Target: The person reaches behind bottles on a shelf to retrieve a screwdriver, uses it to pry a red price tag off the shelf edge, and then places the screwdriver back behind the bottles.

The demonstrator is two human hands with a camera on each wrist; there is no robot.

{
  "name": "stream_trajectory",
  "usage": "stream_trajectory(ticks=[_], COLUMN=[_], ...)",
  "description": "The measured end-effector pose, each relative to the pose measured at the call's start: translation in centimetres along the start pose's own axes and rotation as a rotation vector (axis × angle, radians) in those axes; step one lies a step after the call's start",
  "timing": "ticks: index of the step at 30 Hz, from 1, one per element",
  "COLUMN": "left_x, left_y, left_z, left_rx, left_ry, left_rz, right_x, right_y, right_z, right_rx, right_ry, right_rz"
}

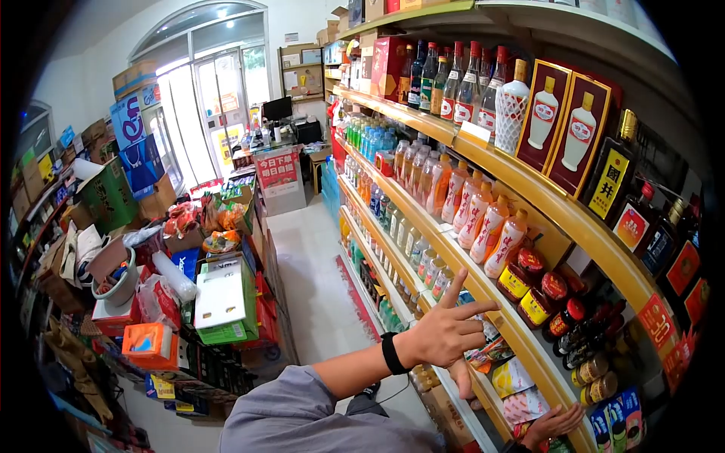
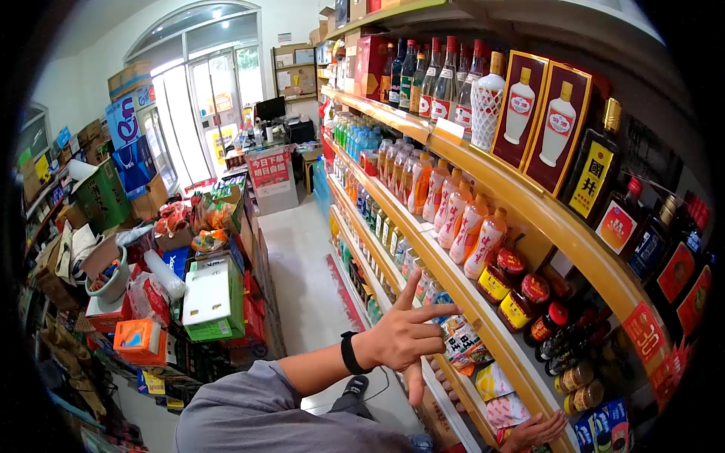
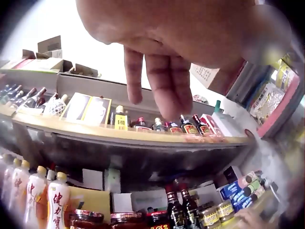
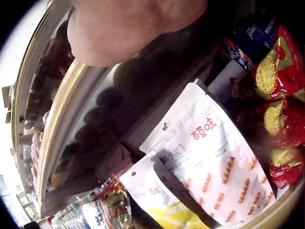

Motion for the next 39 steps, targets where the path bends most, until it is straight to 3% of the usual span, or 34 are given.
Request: stream_trajectory(ticks=[3, 6, 10, 12, 15, 18, 20, 21, 22, 24, 25, 26, 28, 31, 33, 37, 39], left_x=[-0.2, -2.3, -1.8, -2.3, -2.4, -1.8, -2.0, -2.1, -2.4, -2.4, -2.6, -2.6, -2.7, -0.9, 1.2, 3.7, 4.6], left_y=[-0.1, 1.8, 3.1, 3.8, 4.1, 3.5, 5.1, 6.2, 7.4, 11.6, 14.8, 17.8, 25.2, 32.0, 33.0, 35.4, 35.8], left_z=[0.4, 3.5, 4.3, 5.2, 5.3, 4.7, 6.9, 8.2, 9.5, 11.7, 13.0, 14.0, 16.2, 16.3, 15.2, 15.1, 15.5], left_rx=[0.072, -0.088, -0.114, -0.092, -0.104, -0.164, -0.262, -0.354, -0.602, -0.739, -0.638, -0.750, -0.912, -0.921, -0.991, -1.078, -1.077], left_ry=[0.111, 0.029, 0.122, 0.127, 0.119, 0.201, 0.190, 0.184, 0.221, 0.219, 0.235, 0.124, 0.145, 0.236, 0.277, 0.286, 0.346], left_rz=[-0.015, -0.100, -0.161, -0.167, -0.198, -0.200, -0.318, -0.367, -0.439, -0.456, -0.468, -0.601, -0.703, -0.708, -0.827, -0.843, -0.933], right_x=[0.7, 0.9, 0.3, -0.1, -0.2, -0.5, -0.5, -0.6, -0.1, 0.0, 0.1, 0.1, 0.0, 0.1, 0.1, 0.2, 0.1], right_y=[0.9, 0.8, 0.0, -0.6, -0.7, -1.3, -1.0, -1.1, -0.6, -0.6, -0.6, -0.5, -0.5, -0.5, -0.5, -0.4, -0.5], right_z=[1.1, 1.1, 0.7, 0.0, -0.2, -0.7, -0.5, -0.5, 0.0, -0.3, -0.5, -0.6, -0.6, -0.6, -0.6, -0.5, -0.6], right_rx=[-0.101, -0.063, -0.038, -0.081, -0.070, -0.064, -0.084, -0.059, -0.069, -0.105, -0.098, -0.130, -0.156, -0.182, -0.171, -0.165, -0.161], right_ry=[0.050, -0.021, 0.020, -0.134, -0.149, -0.188, -0.118, -0.099, -0.120, -0.148, -0.132, -0.144, -0.148, -0.172, -0.165, -0.164, -0.175], right_rz=[0.048, 0.030, 0.019, 0.059, 0.081, 0.091, 0.100, 0.105, 0.118, 0.145, 0.158, 0.161, 0.183, 0.168, 0.177, 0.173, 0.161])
Point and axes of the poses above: each hand's wrist, its own y-axis away from the middle knuckle, its own z-axis out of the palm, x = y × z, the point moved 3 cm from there along -y, towards the middle knuckle, and after that the axes turned 7 degrees about -y, right-handed, at the moved point
